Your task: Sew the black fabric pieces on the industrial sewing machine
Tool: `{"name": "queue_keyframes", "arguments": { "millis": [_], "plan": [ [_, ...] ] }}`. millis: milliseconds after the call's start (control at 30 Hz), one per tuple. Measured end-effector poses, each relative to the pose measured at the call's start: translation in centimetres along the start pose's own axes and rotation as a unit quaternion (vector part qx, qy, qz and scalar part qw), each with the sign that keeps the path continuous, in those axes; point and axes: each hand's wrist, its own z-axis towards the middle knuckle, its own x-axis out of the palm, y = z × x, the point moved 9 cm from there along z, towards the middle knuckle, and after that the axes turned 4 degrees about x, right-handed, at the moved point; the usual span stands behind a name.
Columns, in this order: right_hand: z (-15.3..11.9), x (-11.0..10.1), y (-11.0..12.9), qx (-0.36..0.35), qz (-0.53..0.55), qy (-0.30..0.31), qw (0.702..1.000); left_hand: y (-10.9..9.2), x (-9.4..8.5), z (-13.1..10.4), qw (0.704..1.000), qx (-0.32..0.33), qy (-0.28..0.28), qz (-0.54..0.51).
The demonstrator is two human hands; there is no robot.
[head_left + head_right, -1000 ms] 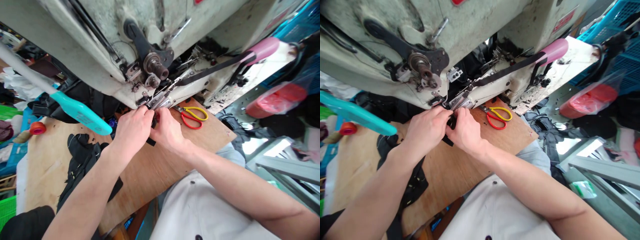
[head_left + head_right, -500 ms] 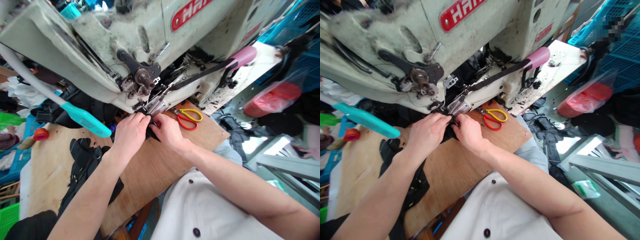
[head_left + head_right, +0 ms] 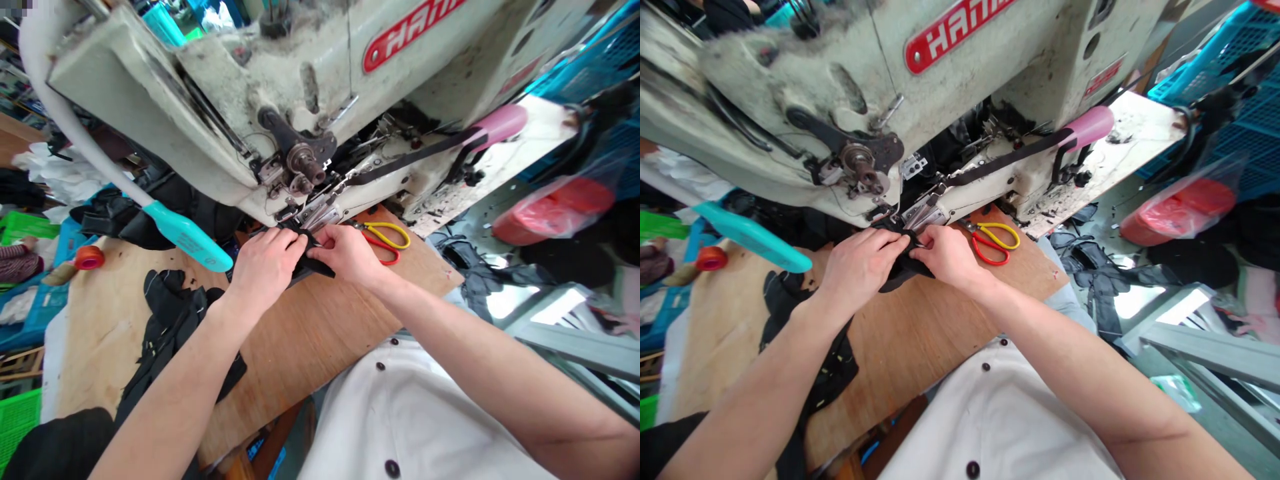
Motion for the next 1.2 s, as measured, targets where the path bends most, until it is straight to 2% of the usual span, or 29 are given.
{"name": "queue_keyframes", "arguments": {
  "millis": [333, 500, 700, 967, 1200],
  "plan": [
    [0.0, -0.1, 0.6, -0.037, 0.009, 0.030, 0.999, 0.2, 0.2, -0.7, 0.997, -0.022, -0.054, -0.044],
    [-0.1, 0.4, -0.5, -0.002, 0.049, 0.047, 0.998, 0.1, 0.0, -0.7, 0.994, -0.034, -0.070, -0.075],
    [-0.4, 0.9, -0.7, 0.007, 0.087, 0.078, 0.993, 0.2, -0.2, -1.0, 0.990, -0.044, -0.081, -0.111],
    [-0.3, 1.0, -0.8, 0.028, 0.127, 0.096, 0.987, 0.2, -0.1, -1.0, 0.988, -0.047, -0.092, -0.113],
    [0.6, 1.6, -0.7, 0.063, 0.190, 0.108, 0.974, 1.0, -0.5, -0.5, 0.991, -0.064, -0.076, -0.095]
  ]
}}
